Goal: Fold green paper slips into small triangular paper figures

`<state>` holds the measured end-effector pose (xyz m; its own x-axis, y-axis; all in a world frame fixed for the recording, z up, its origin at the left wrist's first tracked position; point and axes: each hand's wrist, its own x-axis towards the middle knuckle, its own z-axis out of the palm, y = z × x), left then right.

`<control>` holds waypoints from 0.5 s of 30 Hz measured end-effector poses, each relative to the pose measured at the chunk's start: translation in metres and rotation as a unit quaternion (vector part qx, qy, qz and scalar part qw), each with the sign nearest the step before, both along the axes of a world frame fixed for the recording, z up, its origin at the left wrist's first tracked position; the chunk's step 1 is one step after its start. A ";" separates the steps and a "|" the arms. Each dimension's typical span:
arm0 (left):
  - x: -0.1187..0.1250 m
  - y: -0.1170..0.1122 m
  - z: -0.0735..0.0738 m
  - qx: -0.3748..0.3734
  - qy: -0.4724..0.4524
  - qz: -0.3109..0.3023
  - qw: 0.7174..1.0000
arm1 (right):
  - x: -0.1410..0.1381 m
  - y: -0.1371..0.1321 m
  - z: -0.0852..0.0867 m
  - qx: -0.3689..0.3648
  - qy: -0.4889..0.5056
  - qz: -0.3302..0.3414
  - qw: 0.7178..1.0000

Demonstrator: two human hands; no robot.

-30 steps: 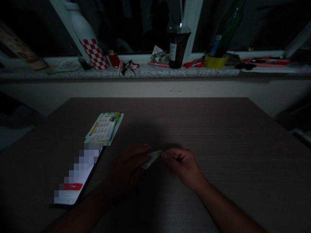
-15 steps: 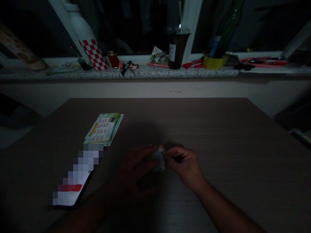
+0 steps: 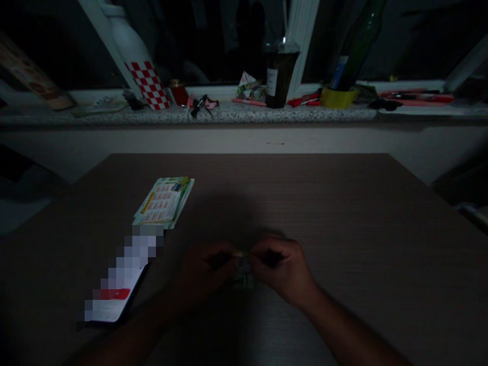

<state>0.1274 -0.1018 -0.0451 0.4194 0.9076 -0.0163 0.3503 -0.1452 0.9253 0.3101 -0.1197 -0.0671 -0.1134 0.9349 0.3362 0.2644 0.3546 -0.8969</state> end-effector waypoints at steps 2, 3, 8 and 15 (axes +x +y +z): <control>0.001 -0.002 -0.001 0.015 0.026 0.010 0.999 | 0.000 0.000 0.001 0.010 0.004 0.000 1.000; 0.001 -0.003 -0.002 0.025 0.032 0.016 0.999 | 0.000 0.000 0.002 0.014 0.003 0.000 1.000; 0.001 -0.005 -0.008 0.102 0.039 0.025 0.994 | -0.001 -0.002 0.006 0.061 -0.022 -0.002 0.998; -0.005 -0.007 0.000 0.366 0.002 0.009 0.931 | 0.004 -0.006 0.014 0.230 -0.096 -0.011 0.968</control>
<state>0.1226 -0.1092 -0.0454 0.4045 0.6838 0.6072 0.3622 -0.7295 0.5802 0.3140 -0.1254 -0.0526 -0.1973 0.6938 0.6926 0.4222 0.6977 -0.5787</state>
